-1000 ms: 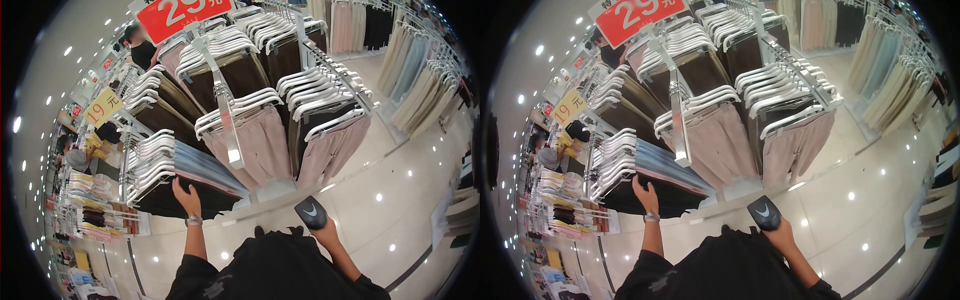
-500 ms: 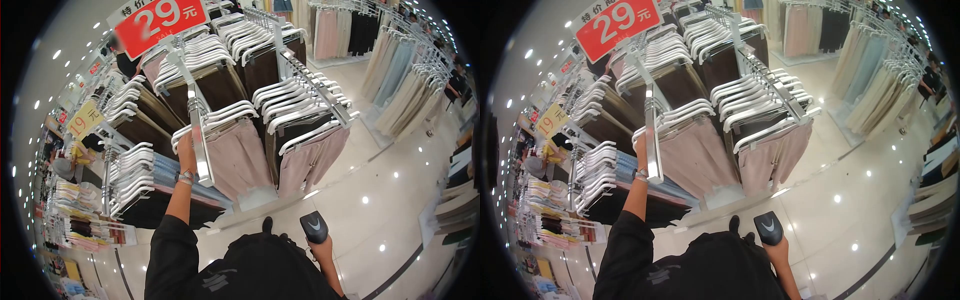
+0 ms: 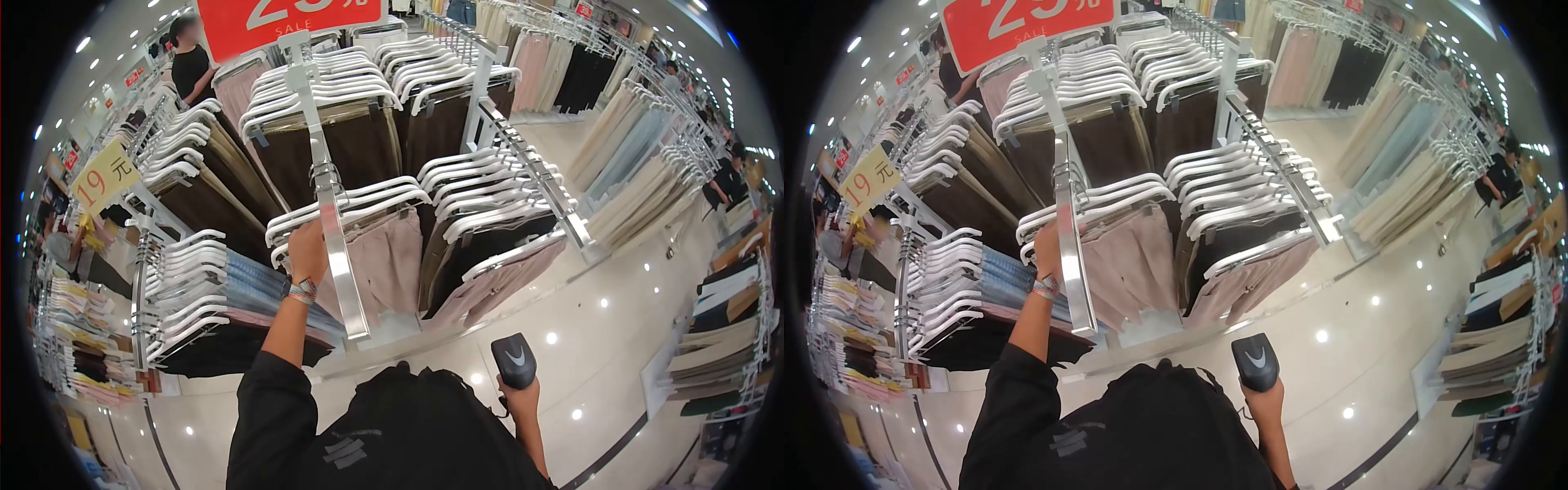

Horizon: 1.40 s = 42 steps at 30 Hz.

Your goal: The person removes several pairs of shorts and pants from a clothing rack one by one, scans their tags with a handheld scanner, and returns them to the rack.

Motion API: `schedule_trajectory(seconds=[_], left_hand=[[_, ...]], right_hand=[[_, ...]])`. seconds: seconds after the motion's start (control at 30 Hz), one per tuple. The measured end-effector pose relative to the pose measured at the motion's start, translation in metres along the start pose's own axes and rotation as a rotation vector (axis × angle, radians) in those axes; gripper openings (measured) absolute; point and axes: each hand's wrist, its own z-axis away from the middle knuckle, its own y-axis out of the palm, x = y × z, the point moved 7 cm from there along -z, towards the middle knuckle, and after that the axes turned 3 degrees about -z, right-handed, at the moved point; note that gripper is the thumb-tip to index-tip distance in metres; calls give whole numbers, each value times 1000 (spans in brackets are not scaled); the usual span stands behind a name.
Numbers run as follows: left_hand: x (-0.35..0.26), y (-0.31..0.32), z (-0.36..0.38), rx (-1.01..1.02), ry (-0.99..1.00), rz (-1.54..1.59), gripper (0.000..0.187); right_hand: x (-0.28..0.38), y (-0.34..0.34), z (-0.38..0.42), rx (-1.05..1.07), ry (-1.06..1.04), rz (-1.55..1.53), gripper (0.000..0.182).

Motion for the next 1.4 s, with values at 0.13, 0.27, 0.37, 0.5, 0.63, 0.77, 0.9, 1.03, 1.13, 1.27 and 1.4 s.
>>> schedule_trajectory(seconds=[0.13,0.27,0.37,0.5,0.63,0.77,0.9,1.03,1.13,1.27,1.4], left_hand=[[-12,-14,-8,-15,1,22,12],[-37,-21,-9,79,41,15,10],[-43,-13,9,116,91,120,26],[-37,-4,46,215,-20,76,27],[-38,-9,82,257,-78,42,31],[-48,-24,117,252,-250,227,33],[-86,-42,152,203,-270,-39,12],[-145,-82,158,-40,-230,-337,15],[-179,-114,152,-230,-300,-389,19],[-201,-156,159,-515,-462,-408,13],[-189,-178,180,-717,-727,-62,20]], right_hand=[[8,13,-7,16,44,38,26],[14,29,-15,44,13,58,26],[21,39,-23,97,-10,41,26],[33,36,-35,110,-53,14,27],[31,29,-55,200,27,54,28],[17,12,-83,267,-78,54,29],[9,-14,-109,353,-120,72,30],[-13,-30,-131,447,81,46,35],[-15,-24,-141,567,67,65,35],[14,-3,-142,709,-95,50,37],[36,19,-131,842,-157,-2,40]])
